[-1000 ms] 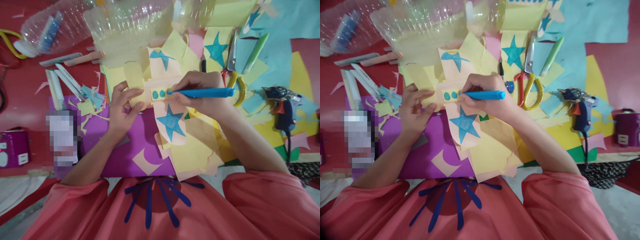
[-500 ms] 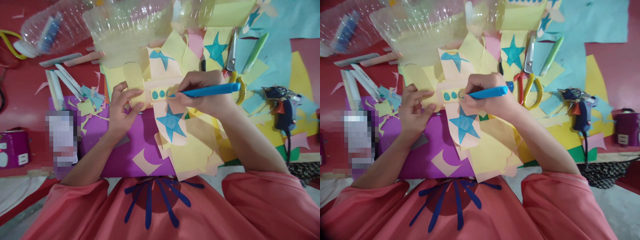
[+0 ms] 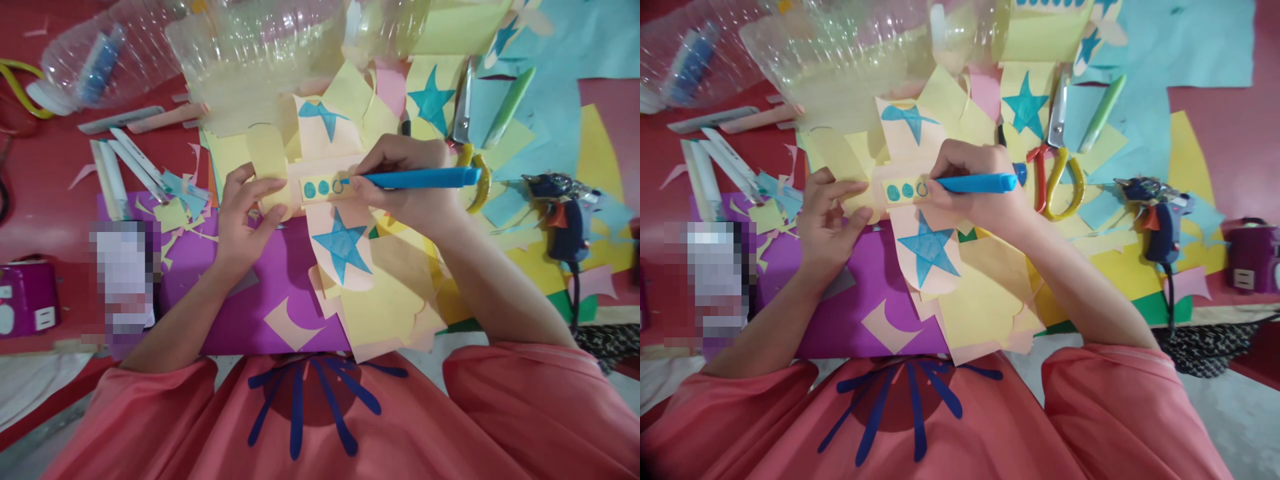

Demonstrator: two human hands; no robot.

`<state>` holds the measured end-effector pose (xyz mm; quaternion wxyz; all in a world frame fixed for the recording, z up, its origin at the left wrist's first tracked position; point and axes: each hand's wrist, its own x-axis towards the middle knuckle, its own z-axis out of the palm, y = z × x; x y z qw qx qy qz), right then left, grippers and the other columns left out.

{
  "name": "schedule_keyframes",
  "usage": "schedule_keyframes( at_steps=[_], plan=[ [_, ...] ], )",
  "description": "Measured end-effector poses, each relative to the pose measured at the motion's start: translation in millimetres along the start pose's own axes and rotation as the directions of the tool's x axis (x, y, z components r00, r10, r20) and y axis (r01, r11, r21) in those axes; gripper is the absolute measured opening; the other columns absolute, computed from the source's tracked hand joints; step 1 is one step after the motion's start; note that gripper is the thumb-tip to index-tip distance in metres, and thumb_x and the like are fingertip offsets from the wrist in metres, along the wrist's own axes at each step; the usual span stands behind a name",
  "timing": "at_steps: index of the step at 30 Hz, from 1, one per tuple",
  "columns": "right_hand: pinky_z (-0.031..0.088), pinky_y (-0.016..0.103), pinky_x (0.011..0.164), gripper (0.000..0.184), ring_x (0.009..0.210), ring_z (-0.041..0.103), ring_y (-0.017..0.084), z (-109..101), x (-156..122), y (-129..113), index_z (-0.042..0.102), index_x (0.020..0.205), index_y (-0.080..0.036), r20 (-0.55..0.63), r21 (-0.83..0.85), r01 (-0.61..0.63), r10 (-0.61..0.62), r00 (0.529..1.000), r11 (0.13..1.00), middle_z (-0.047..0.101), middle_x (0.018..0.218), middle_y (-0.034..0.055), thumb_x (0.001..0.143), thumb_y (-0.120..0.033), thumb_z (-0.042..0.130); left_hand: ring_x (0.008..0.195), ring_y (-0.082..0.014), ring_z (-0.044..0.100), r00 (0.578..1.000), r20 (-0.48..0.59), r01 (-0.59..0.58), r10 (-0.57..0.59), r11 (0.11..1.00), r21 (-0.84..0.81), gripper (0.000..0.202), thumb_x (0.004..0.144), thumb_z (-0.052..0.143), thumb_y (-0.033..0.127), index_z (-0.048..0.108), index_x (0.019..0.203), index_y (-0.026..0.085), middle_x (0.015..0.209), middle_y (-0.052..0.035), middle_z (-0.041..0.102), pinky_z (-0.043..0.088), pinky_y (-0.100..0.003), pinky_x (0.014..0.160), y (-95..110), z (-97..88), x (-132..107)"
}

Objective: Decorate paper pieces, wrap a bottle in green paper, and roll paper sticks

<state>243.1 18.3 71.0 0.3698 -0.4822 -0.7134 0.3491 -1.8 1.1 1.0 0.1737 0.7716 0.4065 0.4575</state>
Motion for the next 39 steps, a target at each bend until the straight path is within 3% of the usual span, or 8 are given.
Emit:
schedule_keyframes(
  at_steps=[10, 16, 25, 28, 35, 39],
  plan=[
    [0.045, 0.027, 0.051, 0.012, 0.055, 0.054, 0.011, 2.1, -2.1, 3.8, 0.062, 0.065, -0.021, 0.031, 0.011, 0.023, -0.024, 0.999, 1.000, 0.065, 0.062, -0.0009, 0.075, -0.021, 0.069, 0.115, -0.0220, 0.056, 0.999, -0.025, 0.025, -0.026, 0.999, -0.032, 0.031, 0.086, 0.065, 0.043, 0.061, 0.117, 0.039, 0.113, -0.0015, 0.060, 0.052, -0.041, 0.095, 1.5, 1.9, 0.0],
    [0.040, 0.027, 0.049, 0.012, 0.052, 0.052, 0.011, 1.6, -2.8, 7.3, 0.065, 0.065, -0.020, 0.031, 0.006, 0.074, -0.074, 0.997, 0.997, 0.059, 0.055, -0.0018, 0.075, -0.025, 0.068, 0.117, -0.0221, 0.056, 0.998, -0.011, 0.058, -0.058, 0.997, -0.043, 0.032, 0.086, 0.065, 0.048, 0.061, 0.116, 0.039, 0.115, -0.0016, 0.060, 0.051, -0.043, 0.096, 0.9, 0.7, -0.4],
    [0.041, 0.027, 0.049, 0.011, 0.053, 0.054, 0.012, -0.8, -1.6, 7.3, 0.064, 0.066, -0.020, 0.100, 0.065, 0.092, -0.098, 0.990, 0.994, 0.065, 0.060, 0.0000, 0.076, -0.024, 0.068, 0.115, -0.0238, 0.057, 0.992, -0.014, 0.124, -0.124, 0.991, -0.043, 0.029, 0.085, 0.064, 0.049, 0.064, 0.110, 0.034, 0.110, -0.0032, 0.060, 0.053, -0.044, 0.097, 4.2, 1.6, -0.3],
    [0.041, 0.027, 0.050, 0.011, 0.052, 0.053, 0.011, -1.7, -0.8, 8.0, 0.062, 0.065, -0.021, 0.105, 0.057, 0.077, -0.083, 0.991, 0.995, 0.064, 0.060, -0.0006, 0.074, -0.024, 0.068, 0.114, -0.0234, 0.058, 0.998, -0.024, 0.055, -0.056, 0.998, -0.017, 0.030, 0.085, 0.065, 0.044, 0.063, 0.115, 0.037, 0.112, -0.0026, 0.061, 0.054, -0.043, 0.094, 3.9, 1.2, -0.4],
    [0.037, 0.027, 0.047, 0.013, 0.050, 0.048, 0.010, -2.5, 1.2, 3.9, 0.058, 0.060, -0.022, 0.079, 0.073, 0.028, -0.034, 0.996, 0.997, 0.061, 0.057, -0.0014, 0.068, -0.025, 0.067, 0.114, -0.0222, 0.058, 0.999, -0.039, 0.035, -0.035, 0.999, 0.001, 0.031, 0.085, 0.066, 0.042, 0.063, 0.115, 0.038, 0.111, -0.0024, 0.061, 0.054, -0.042, 0.093, 3.3, 1.3, -0.1],
    [0.036, 0.028, 0.047, 0.016, 0.050, 0.045, 0.010, -3.1, 1.2, -1.4, 0.055, 0.058, -0.023, 0.067, 0.044, -0.021, 0.018, 0.998, 0.999, 0.058, 0.056, -0.0021, 0.069, -0.026, 0.066, 0.115, -0.0232, 0.058, 0.995, -0.026, 0.094, -0.094, 0.996, -0.004, 0.028, 0.085, 0.064, 0.047, 0.064, 0.110, 0.034, 0.111, -0.0036, 0.061, 0.054, -0.043, 0.095, 3.3, 1.3, -0.1]
  ],
)
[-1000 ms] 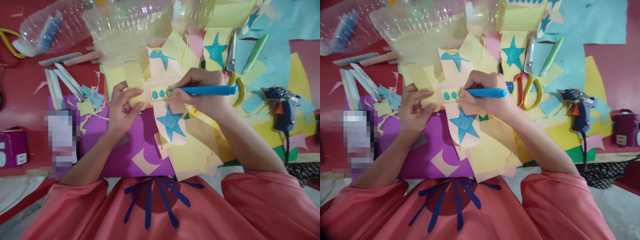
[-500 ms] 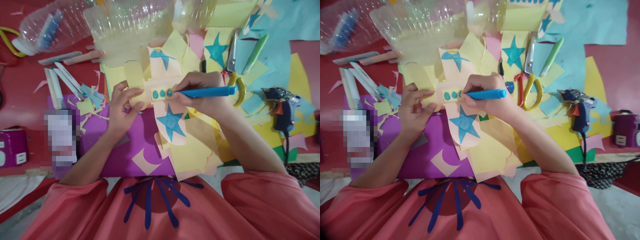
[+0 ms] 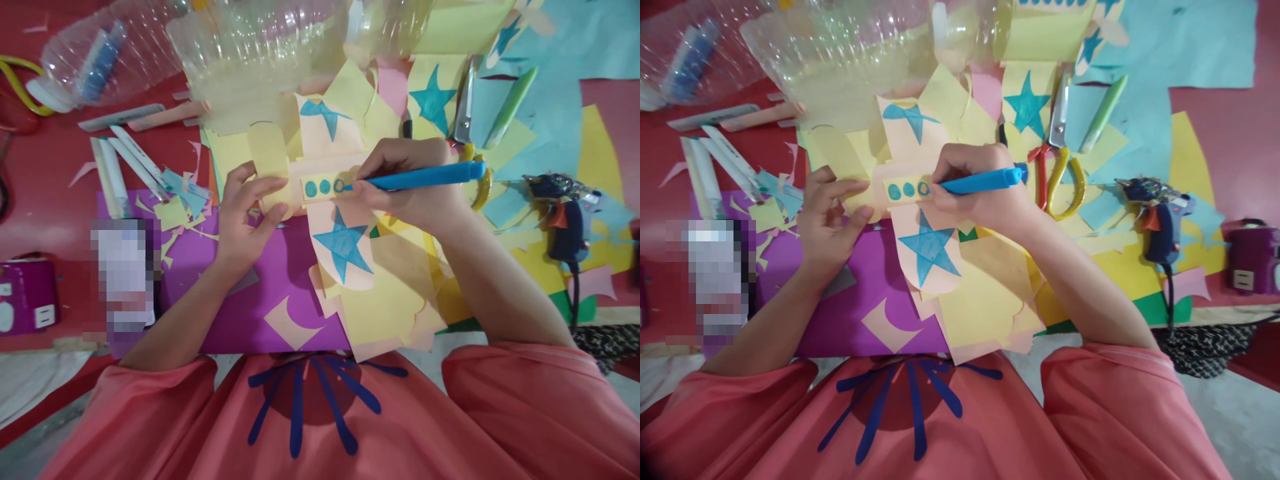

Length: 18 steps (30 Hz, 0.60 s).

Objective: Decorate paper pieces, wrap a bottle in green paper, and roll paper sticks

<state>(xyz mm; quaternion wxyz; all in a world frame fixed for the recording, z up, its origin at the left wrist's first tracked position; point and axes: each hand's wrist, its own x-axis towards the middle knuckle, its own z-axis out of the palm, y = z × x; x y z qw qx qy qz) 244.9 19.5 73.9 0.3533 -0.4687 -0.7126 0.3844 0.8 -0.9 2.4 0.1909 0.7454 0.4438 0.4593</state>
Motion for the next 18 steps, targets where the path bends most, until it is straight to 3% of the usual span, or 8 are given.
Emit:
schedule_keyframes(
  at_steps=[4, 12, 18],
  plan=[
    [0.034, 0.027, 0.044, 0.021, 0.050, 0.045, 0.010, 0.5, 0.0, -0.2, 0.055, 0.057, -0.023, -0.038, 0.008, -0.007, 0.007, 0.999, 1.000, 0.059, 0.057, -0.0012, 0.068, -0.032, 0.070, 0.117, -0.0242, 0.057, 0.998, 0.035, 0.055, -0.054, 0.998, -0.008, 0.028, 0.084, 0.064, 0.051, 0.064, 0.107, 0.034, 0.113, -0.0038, 0.061, 0.054, -0.044, 0.098, 1.7, -0.7, 0.4],
    [0.044, 0.031, 0.048, 0.019, 0.053, 0.054, 0.014, 4.0, -1.7, 3.0, 0.056, 0.059, -0.025, -0.081, -0.020, 0.045, -0.047, 0.996, 0.999, 0.064, 0.061, 0.0000, 0.072, -0.029, 0.069, 0.116, -0.0235, 0.058, 1.000, 0.012, 0.000, 0.000, 1.000, -0.004, 0.030, 0.085, 0.063, 0.050, 0.064, 0.111, 0.034, 0.113, -0.0037, 0.062, 0.055, -0.045, 0.095, -0.1, -0.3, 0.2],
    [0.046, 0.029, 0.050, 0.014, 0.055, 0.056, 0.014, 3.0, -2.2, 7.0, 0.062, 0.064, -0.025, -0.025, -0.080, 0.044, -0.046, 0.999, 0.996, 0.065, 0.062, -0.0007, 0.075, -0.028, 0.069, 0.116, -0.0229, 0.058, 1.000, 0.014, -0.004, 0.004, 1.000, -0.026, 0.028, 0.086, 0.064, 0.049, 0.063, 0.110, 0.035, 0.114, -0.0027, 0.062, 0.053, -0.045, 0.097, -0.6, -1.2, 0.5]
  ],
)
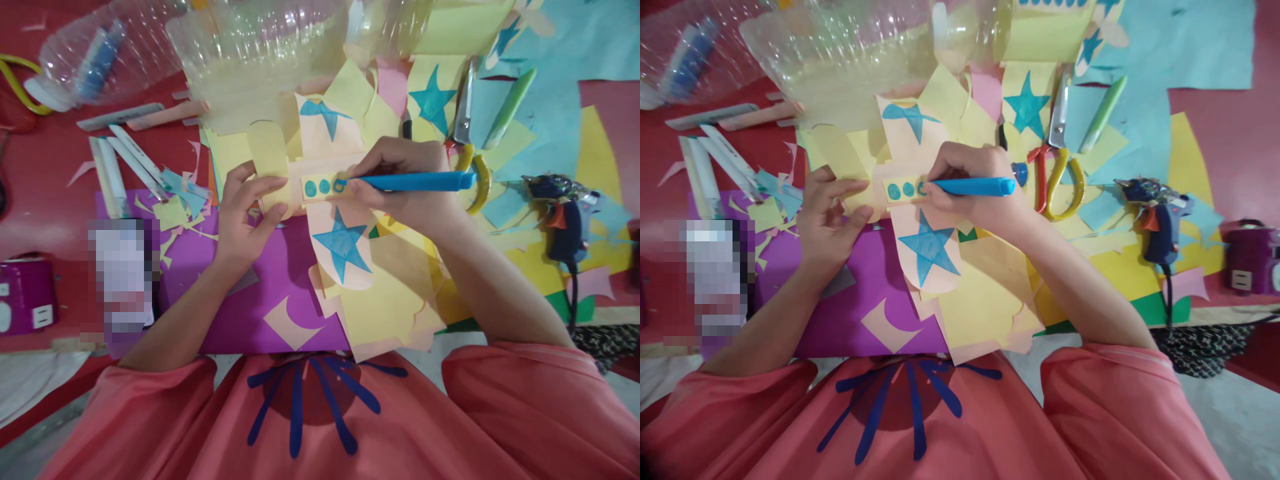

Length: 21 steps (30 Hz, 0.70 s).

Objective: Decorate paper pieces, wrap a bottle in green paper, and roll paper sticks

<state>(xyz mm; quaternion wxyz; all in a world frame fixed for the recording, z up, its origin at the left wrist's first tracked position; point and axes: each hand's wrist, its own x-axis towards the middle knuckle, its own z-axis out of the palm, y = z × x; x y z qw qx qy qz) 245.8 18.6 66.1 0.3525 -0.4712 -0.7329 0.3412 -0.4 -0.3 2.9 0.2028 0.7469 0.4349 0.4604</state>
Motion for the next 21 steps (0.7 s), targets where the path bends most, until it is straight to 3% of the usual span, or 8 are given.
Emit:
schedule_keyframes(
  at_steps=[5, 12, 21],
  plan=[
    [0.044, 0.028, 0.050, 0.011, 0.055, 0.055, 0.013, -0.3, -0.7, 3.1, 0.064, 0.066, -0.023, 0.035, 0.009, 0.017, -0.018, 0.999, 1.000, 0.063, 0.060, -0.0012, 0.075, -0.025, 0.068, 0.116, -0.0240, 0.058, 0.999, -0.012, 0.038, -0.038, 0.999, 0.009, 0.030, 0.085, 0.063, 0.052, 0.064, 0.108, 0.034, 0.110, -0.0033, 0.063, 0.054, -0.046, 0.097, 2.7, 0.9, 0.0],
    [0.040, 0.028, 0.048, 0.014, 0.051, 0.050, 0.012, -1.0, 1.1, 2.2, 0.060, 0.061, -0.022, 0.042, 0.098, 0.039, -0.044, 0.998, 0.994, 0.061, 0.058, -0.0005, 0.072, -0.028, 0.066, 0.114, -0.0228, 0.059, 0.997, -0.017, -0.069, 0.069, 0.997, 0.023, 0.030, 0.086, 0.065, 0.043, 0.062, 0.116, 0.036, 0.113, -0.0025, 0.063, 0.055, -0.043, 0.093, -2.2, 1.2, -0.7],
    [0.039, 0.028, 0.045, 0.020, 0.050, 0.050, 0.011, -1.7, 1.4, -3.3, 0.056, 0.058, -0.024, -0.028, 0.086, -0.021, 0.024, 0.999, 0.996, 0.062, 0.057, -0.0011, 0.070, -0.031, 0.070, 0.117, -0.0236, 0.058, 0.998, 0.007, 0.055, -0.055, 0.998, 0.010, 0.028, 0.085, 0.063, 0.050, 0.065, 0.108, 0.034, 0.113, -0.0033, 0.061, 0.053, -0.045, 0.098, 5.2, 0.0, 0.7]
  ],
)
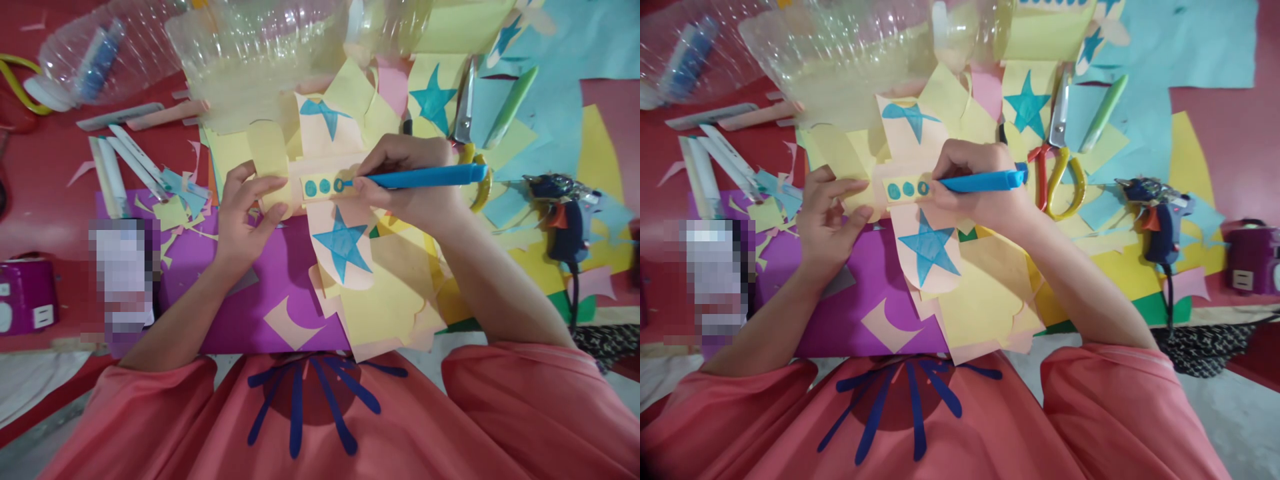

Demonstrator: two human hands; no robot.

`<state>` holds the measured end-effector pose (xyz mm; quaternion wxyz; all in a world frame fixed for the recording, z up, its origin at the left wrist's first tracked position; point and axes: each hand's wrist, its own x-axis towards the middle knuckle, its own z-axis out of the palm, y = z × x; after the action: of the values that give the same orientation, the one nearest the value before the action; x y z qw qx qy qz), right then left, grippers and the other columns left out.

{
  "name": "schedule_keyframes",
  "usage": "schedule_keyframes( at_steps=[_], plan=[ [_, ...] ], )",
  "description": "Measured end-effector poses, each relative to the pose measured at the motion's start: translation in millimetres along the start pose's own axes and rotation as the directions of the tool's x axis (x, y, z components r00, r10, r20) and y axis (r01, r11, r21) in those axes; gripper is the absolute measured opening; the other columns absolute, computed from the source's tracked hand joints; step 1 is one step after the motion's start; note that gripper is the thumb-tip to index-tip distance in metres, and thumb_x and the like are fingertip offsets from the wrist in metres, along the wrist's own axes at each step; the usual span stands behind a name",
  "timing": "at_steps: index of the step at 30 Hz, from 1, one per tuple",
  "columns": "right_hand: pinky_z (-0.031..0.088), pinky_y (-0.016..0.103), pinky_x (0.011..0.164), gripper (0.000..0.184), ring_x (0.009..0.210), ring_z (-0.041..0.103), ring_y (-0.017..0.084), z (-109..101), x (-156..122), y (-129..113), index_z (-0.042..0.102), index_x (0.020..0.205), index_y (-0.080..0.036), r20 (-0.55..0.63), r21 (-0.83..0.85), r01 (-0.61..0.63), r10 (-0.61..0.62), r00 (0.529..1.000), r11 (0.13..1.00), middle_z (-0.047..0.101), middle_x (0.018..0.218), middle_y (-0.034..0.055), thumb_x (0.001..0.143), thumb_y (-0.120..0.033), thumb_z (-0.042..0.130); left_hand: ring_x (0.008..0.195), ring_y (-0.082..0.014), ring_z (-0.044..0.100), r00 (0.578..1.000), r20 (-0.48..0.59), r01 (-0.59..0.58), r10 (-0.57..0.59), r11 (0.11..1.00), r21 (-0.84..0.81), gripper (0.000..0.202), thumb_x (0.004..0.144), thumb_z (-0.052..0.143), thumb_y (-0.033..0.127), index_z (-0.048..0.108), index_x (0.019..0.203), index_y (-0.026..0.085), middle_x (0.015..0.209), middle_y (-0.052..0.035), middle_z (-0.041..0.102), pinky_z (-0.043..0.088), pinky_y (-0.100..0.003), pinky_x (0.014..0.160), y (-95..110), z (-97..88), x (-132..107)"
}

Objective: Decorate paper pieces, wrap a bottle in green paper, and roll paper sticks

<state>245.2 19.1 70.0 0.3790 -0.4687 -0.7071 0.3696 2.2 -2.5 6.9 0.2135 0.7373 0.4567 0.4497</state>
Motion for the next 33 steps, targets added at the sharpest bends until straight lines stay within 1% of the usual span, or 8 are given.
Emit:
schedule_keyframes(
  at_steps=[1, 6, 11, 17, 22, 26, 29, 33],
  plan=[
    [0.039, 0.028, 0.045, 0.020, 0.051, 0.051, 0.012, 0.4, -0.2, 0.1, 0.056, 0.058, -0.024, -0.007, 0.004, 0.002, -0.002, 1.000, 1.000, 0.062, 0.058, -0.0010, 0.070, -0.031, 0.070, 0.117, -0.0235, 0.058, 1.000, 0.002, 0.002, -0.002, 1.000, -0.001, 0.028, 0.085, 0.064, 0.050, 0.065, 0.107, 0.034, 0.113, -0.0032, 0.062, 0.053, -0.044, 0.099, -0.6, 0.1, 0.1],
    [0.042, 0.028, 0.046, 0.020, 0.051, 0.053, 0.013, 2.4, -0.2, 0.9, 0.055, 0.057, -0.025, -0.033, -0.008, 0.025, -0.025, 0.999, 1.000, 0.064, 0.059, -0.0018, 0.070, -0.029, 0.070, 0.117, -0.0233, 0.057, 0.997, -0.014, -0.077, 0.077, 0.997, -0.017, 0.029, 0.086, 0.065, 0.045, 0.064, 0.113, 0.034, 0.114, -0.0024, 0.061, 0.053, -0.044, 0.098, -5.4, 1.1, -0.4],
    [0.043, 0.028, 0.047, 0.016, 0.051, 0.054, 0.012, 2.5, -0.4, 1.0, 0.058, 0.060, -0.024, -0.001, -0.017, 0.063, -0.063, 0.998, 0.998, 0.064, 0.059, -0.0018, 0.072, -0.028, 0.067, 0.117, -0.0230, 0.058, 0.995, -0.007, -0.097, 0.097, 0.995, 0.008, 0.029, 0.086, 0.064, 0.045, 0.063, 0.114, 0.034, 0.114, -0.0026, 0.062, 0.053, -0.044, 0.097, -6.7, 0.6, -0.7],
    [0.044, 0.028, 0.048, 0.017, 0.050, 0.054, 0.012, 1.0, -1.4, 7.1, 0.059, 0.065, -0.024, 0.059, -0.015, 0.064, -0.063, 0.996, 0.998, 0.063, 0.058, -0.0022, 0.076, -0.031, 0.069, 0.117, -0.0237, 0.057, 0.998, 0.008, -0.056, 0.056, 0.998, 0.004, 0.029, 0.086, 0.065, 0.045, 0.063, 0.113, 0.034, 0.112, -0.0024, 0.061, 0.053, -0.044, 0.098, -5.8, -0.3, -0.8],
    [0.043, 0.028, 0.047, 0.017, 0.051, 0.052, 0.012, -1.0, -0.5, 8.3, 0.059, 0.065, -0.023, 0.077, -0.008, 0.079, -0.078, 0.994, 0.997, 0.063, 0.060, -0.0014, 0.075, -0.031, 0.070, 0.117, -0.0227, 0.056, 0.994, 0.006, -0.111, 0.111, 0.994, 0.010, 0.032, 0.087, 0.065, 0.040, 0.061, 0.118, 0.036, 0.115, -0.0020, 0.061, 0.053, -0.042, 0.097, -6.0, -0.1, -1.2],
    [0.042, 0.027, 0.047, 0.017, 0.051, 0.052, 0.012, -0.7, -0.7, 6.8, 0.058, 0.063, -0.024, 0.046, -0.012, 0.070, -0.070, 0.997, 0.997, 0.063, 0.061, -0.0014, 0.075, -0.028, 0.070, 0.118, -0.0230, 0.056, 0.997, 0.013, -0.080, 0.080, 0.997, 0.025, 0.030, 0.088, 0.063, 0.042, 0.061, 0.118, 0.038, 0.116, -0.0019, 0.059, 0.053, -0.043, 0.098, -6.3, -0.2, -1.5],
    [0.041, 0.027, 0.046, 0.018, 0.051, 0.052, 0.011, 0.4, -0.7, 6.5, 0.057, 0.061, -0.023, 0.002, -0.010, 0.083, -0.083, 0.997, 0.996, 0.062, 0.060, -0.0017, 0.074, -0.028, 0.069, 0.119, -0.0234, 0.056, 0.996, 0.017, -0.092, 0.092, 0.996, -0.002, 0.031, 0.088, 0.063, 0.043, 0.061, 0.118, 0.038, 0.118, -0.0017, 0.058, 0.052, -0.044, 0.098, -7.1, 0.0, -1.5],
    [0.041, 0.026, 0.046, 0.018, 0.052, 0.052, 0.011, 1.6, 0.1, 5.5, 0.057, 0.060, -0.023, -0.014, -0.019, 0.080, -0.081, 0.997, 0.997, 0.062, 0.060, -0.0017, 0.073, -0.028, 0.069, 0.118, -0.0234, 0.056, 0.995, 0.002, -0.103, 0.103, 0.994, -0.021, 0.031, 0.087, 0.065, 0.043, 0.061, 0.117, 0.037, 0.116, -0.0018, 0.059, 0.053, -0.044, 0.098, -8.4, 0.7, -1.1]
  ],
)
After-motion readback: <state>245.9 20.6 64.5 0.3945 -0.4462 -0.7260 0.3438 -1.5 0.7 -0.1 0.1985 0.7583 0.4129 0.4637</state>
